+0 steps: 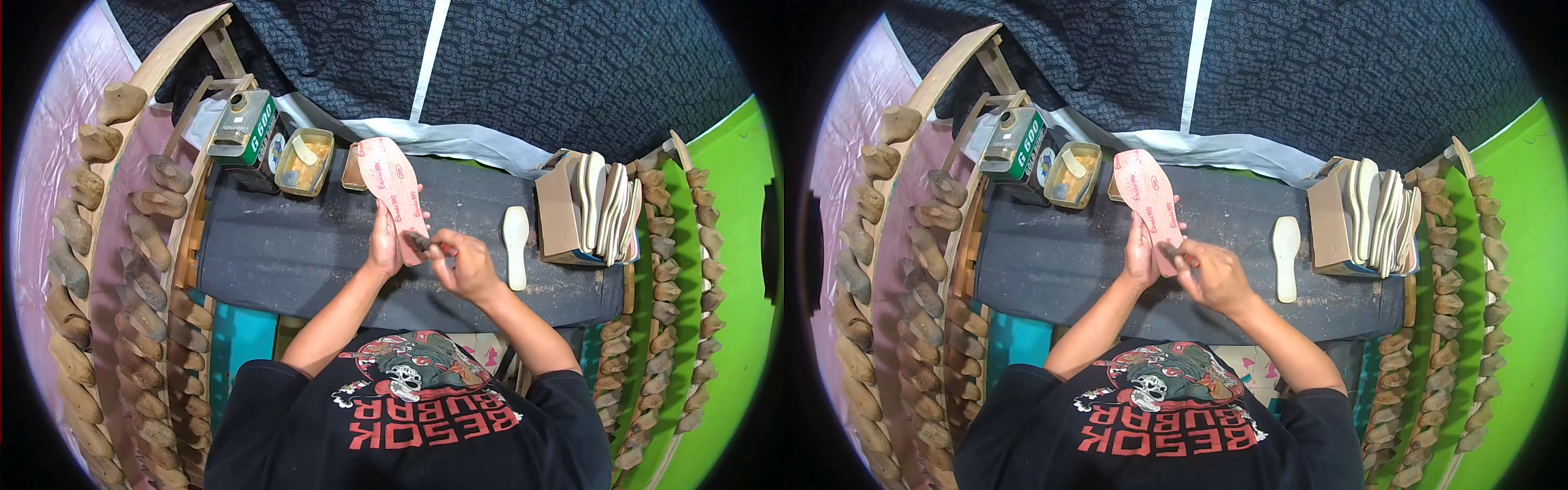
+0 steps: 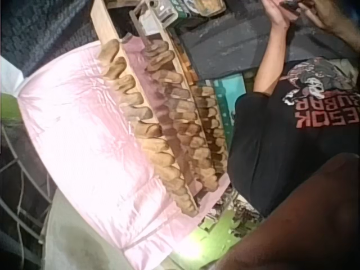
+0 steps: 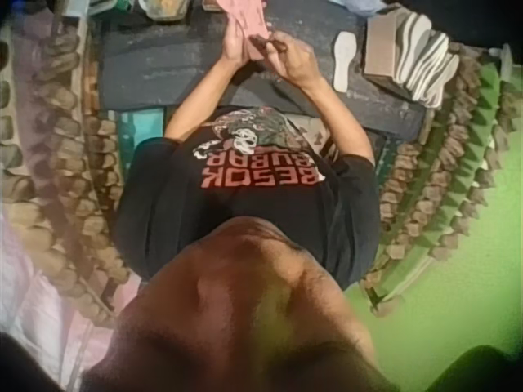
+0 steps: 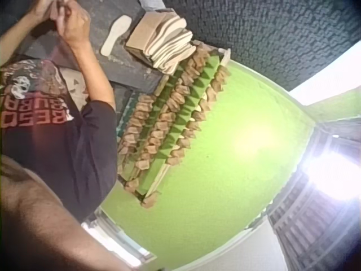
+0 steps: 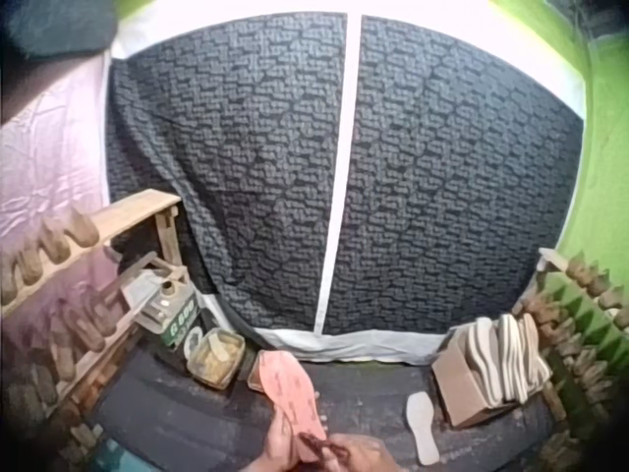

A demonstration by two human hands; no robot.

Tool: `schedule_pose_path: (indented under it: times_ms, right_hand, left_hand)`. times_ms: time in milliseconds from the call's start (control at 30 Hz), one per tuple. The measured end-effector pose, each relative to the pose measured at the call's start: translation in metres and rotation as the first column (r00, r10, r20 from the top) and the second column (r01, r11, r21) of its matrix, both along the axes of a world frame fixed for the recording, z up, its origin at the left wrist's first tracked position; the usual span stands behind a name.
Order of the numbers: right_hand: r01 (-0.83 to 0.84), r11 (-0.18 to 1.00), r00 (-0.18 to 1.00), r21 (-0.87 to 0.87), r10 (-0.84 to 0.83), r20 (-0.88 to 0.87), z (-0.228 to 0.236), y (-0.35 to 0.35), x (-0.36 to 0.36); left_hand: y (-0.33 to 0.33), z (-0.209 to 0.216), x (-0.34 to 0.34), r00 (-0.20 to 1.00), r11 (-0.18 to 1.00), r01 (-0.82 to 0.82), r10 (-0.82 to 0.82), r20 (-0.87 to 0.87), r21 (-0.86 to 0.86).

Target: The person applies adhesive to shoe insoles using a brush, washes shoe components in a basket by hand, and takes additional insoles from a box to coat them.

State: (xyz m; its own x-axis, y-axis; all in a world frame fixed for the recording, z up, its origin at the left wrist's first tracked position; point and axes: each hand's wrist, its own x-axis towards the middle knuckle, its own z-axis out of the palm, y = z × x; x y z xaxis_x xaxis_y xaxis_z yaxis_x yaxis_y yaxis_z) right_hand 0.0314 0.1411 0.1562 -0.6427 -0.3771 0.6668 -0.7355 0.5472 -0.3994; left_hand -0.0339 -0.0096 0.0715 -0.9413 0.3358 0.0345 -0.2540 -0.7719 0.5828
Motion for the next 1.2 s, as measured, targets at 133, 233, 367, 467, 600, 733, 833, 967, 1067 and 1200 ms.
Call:
schedule_pose_path:
  times_ms: [133,233,367,467,600,733,833,967,1067,1200]
  right_hand:
    - [0.199,0.979,0.975,-0.04,-0.194,0.105,-0.001,0.007,-0.012]
    - [0.236,0.971,0.967,-0.036,-0.231,0.108,-0.001,0.004,-0.013]
    - [0.102,0.994,0.994,0.026,-0.103,0.044,-0.002,-0.013,0.002]
    - [0.013,1.0,0.999,0.003,-0.013,0.033,-0.001,-0.017,0.0]
    - [0.166,0.985,0.986,-0.047,-0.164,0.04,0.002,-0.011,-0.017]
    - [0.133,0.991,0.991,-0.024,-0.134,-0.027,0.004,-0.014,-0.014]
    - [-0.016,0.999,1.0,0.042,0.016,0.001,-0.002,-0.029,0.004]
    - [0.061,0.998,0.998,0.019,-0.062,0.034,-0.007,-0.024,0.004]
    - [0.16,0.987,0.987,-0.028,-0.16,0.003,-0.003,-0.016,-0.012]
    - [0.128,0.991,0.991,0.048,-0.129,0.018,-0.003,-0.017,-0.001]
  left_hand:
    - [-0.001,0.0,0.0,0.997,0.998,-0.056,0.056,-0.06,0.0]
    - [-0.003,0.004,0.002,0.999,0.997,-0.051,0.051,-0.009,0.051]
    - [-0.011,0.009,0.005,0.999,0.995,-0.035,0.033,0.023,0.092]
    - [-0.018,0.009,0.004,0.999,0.997,-0.035,0.034,0.014,0.064]
    - [-0.022,0.007,0.003,0.998,0.994,-0.054,0.057,-0.022,0.1]
    - [-0.025,0.01,0.006,0.997,0.99,-0.078,0.077,0.018,0.114]
    - [-0.034,0.007,0.003,0.998,0.993,-0.062,0.06,0.026,0.105]
    - [-0.04,0.003,0.007,0.998,0.992,-0.029,0.022,0.066,0.121]
    - [-0.037,-0.003,0.008,0.998,0.987,-0.019,0.01,0.062,0.159]
    - [-0.028,-0.015,0.008,0.996,0.994,-0.08,0.078,0.03,0.069]
